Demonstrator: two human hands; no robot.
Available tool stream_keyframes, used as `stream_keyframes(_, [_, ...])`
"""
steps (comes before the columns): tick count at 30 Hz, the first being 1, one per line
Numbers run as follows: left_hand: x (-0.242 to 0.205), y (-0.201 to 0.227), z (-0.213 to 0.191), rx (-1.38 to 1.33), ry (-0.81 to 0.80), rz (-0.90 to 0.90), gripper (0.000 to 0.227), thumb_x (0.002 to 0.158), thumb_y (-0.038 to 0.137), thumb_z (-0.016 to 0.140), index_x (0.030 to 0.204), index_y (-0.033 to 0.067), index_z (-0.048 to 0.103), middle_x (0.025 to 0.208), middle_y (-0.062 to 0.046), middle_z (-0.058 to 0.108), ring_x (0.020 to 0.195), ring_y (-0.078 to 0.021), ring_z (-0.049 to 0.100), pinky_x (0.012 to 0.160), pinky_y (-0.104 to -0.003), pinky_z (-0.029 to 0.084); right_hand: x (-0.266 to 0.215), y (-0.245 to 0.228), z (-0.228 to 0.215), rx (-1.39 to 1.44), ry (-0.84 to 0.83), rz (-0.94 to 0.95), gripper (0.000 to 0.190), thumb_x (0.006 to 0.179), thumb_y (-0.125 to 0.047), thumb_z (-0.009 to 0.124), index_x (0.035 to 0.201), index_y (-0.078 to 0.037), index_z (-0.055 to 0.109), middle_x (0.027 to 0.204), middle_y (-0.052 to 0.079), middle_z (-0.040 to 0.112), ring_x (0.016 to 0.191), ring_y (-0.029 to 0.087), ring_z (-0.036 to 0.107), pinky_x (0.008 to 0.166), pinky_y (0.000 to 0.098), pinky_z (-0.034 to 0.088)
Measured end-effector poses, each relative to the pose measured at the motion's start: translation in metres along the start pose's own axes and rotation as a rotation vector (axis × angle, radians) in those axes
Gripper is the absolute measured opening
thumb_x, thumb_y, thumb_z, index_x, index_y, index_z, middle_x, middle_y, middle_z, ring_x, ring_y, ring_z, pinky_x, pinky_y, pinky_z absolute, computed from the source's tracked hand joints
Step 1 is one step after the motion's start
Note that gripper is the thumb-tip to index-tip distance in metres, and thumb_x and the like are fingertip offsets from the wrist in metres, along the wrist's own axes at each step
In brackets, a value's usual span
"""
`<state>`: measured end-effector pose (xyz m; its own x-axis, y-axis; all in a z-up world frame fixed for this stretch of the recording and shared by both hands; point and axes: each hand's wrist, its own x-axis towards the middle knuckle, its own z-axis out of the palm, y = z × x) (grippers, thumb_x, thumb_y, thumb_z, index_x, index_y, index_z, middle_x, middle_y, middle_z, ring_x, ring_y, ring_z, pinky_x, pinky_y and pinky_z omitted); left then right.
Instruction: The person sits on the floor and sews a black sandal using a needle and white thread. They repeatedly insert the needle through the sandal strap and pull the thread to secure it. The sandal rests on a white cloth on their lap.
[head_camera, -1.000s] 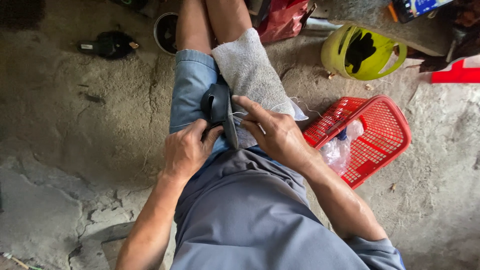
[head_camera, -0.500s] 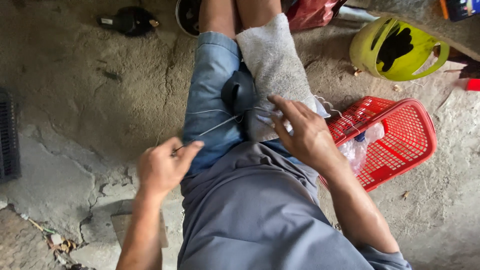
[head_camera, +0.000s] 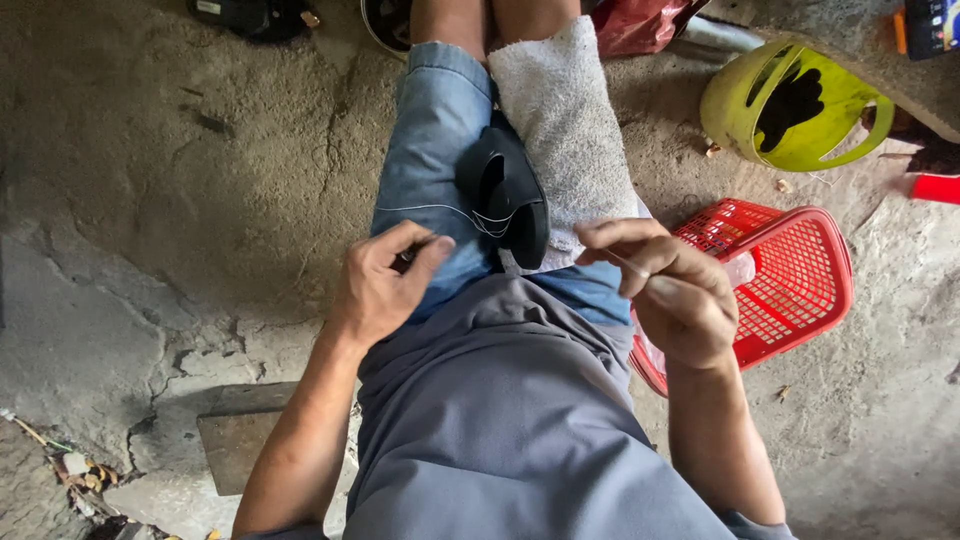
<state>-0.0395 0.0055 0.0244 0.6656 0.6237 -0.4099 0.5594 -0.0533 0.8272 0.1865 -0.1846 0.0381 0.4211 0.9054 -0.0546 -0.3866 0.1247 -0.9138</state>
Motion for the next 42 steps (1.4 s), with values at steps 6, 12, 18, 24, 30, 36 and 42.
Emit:
stream_keyframes(6, [0.015, 0.01, 0.031, 0.13, 0.176, 0.326, 0.023, 0.095, 0.01, 0.074, 0.118, 0.0133, 0.075, 0.091, -0.009, 0.078, 0.078, -0.0257, 0.076, 0.064, -0.037, 0.06, 0.021, 0.012, 0.02, -0.389, 0.026, 0.08, 0.047, 0.091, -0.012, 0.075, 0.129, 0.006, 0.054, 0.142, 0.028, 0.055, 0.095, 0.028, 0.069, 0.074, 0.0353, 0.055])
stream_keyframes(12, [0.009, 0.02, 0.033, 0.028, 0.061, 0.281, 0.005, 0.094, 0.012, 0.071, 0.094, 0.0166, 0.072, 0.07, -0.003, 0.071, 0.069, -0.025, 0.074, 0.056, -0.033, 0.058, 0.019, 0.029, 0.027, -0.707, -0.008, 0.047, 0.079, 0.085, -0.013, 0.087, 0.147, 0.01, 0.045, 0.137, 0.034, 0.052, 0.1, 0.044, 0.067, 0.076, 0.0476, 0.06])
stream_keyframes(18, [-0.027, 0.055, 0.03, -0.09, -0.058, 0.213, 0.019, 0.093, 0.014, 0.064, 0.074, 0.0124, 0.066, 0.053, -0.01, 0.057, 0.049, -0.0291, 0.063, 0.045, -0.034, 0.05, 0.013, 0.042, 0.013, -0.914, -0.148, 0.059, 0.081, 0.088, -0.038, 0.083, 0.147, 0.006, 0.049, 0.107, 0.021, 0.062, 0.083, 0.033, 0.068, 0.072, 0.0462, 0.059])
stream_keyframes(24, [-0.021, 0.032, 0.032, 0.174, 0.15, 0.431, 0.045, 0.098, 0.019, 0.066, 0.059, 0.0161, 0.044, 0.05, -0.003, 0.041, 0.044, -0.023, 0.054, 0.042, -0.028, 0.043, 0.008, 0.047, 0.011, -0.948, -0.125, -0.068, 0.077, 0.086, -0.033, 0.086, 0.142, 0.009, 0.053, 0.093, 0.016, 0.062, 0.067, 0.029, 0.061, 0.062, 0.0431, 0.052])
stream_keyframes(30, [-0.007, 0.009, 0.047, 0.481, 0.155, 0.222, 0.036, 0.091, 0.029, 0.074, 0.063, 0.0124, 0.057, 0.055, -0.009, 0.058, 0.053, -0.0326, 0.067, 0.042, -0.042, 0.049, 0.006, 0.043, 0.006, -0.919, -0.077, -0.011, 0.075, 0.083, -0.03, 0.09, 0.138, 0.009, 0.056, 0.086, 0.014, 0.059, 0.068, 0.032, 0.064, 0.066, 0.047, 0.052])
stream_keyframes(36, [-0.001, -0.005, 0.072, 0.68, 0.211, 0.365, 0.025, 0.09, 0.025, 0.073, 0.111, 0.013, 0.069, 0.081, -0.006, 0.065, 0.065, -0.0282, 0.07, 0.053, -0.04, 0.056, 0.009, 0.042, 0.006, -0.902, -0.036, -0.019, 0.075, 0.082, -0.029, 0.091, 0.137, 0.009, 0.056, 0.079, 0.015, 0.058, 0.068, 0.035, 0.065, 0.066, 0.0483, 0.052])
stream_keyframes(42, [0.006, 0.001, 0.072, 0.443, 0.255, 0.342, 0.007, 0.091, 0.022, 0.072, 0.088, 0.0193, 0.067, 0.07, 0.0, 0.055, 0.062, -0.0264, 0.066, 0.05, -0.037, 0.053, 0.005, 0.049, 0.001, -0.85, -0.016, -0.007, 0.075, 0.082, -0.028, 0.092, 0.135, 0.011, 0.057, 0.088, 0.017, 0.062, 0.07, 0.031, 0.067, 0.07, 0.0454, 0.053])
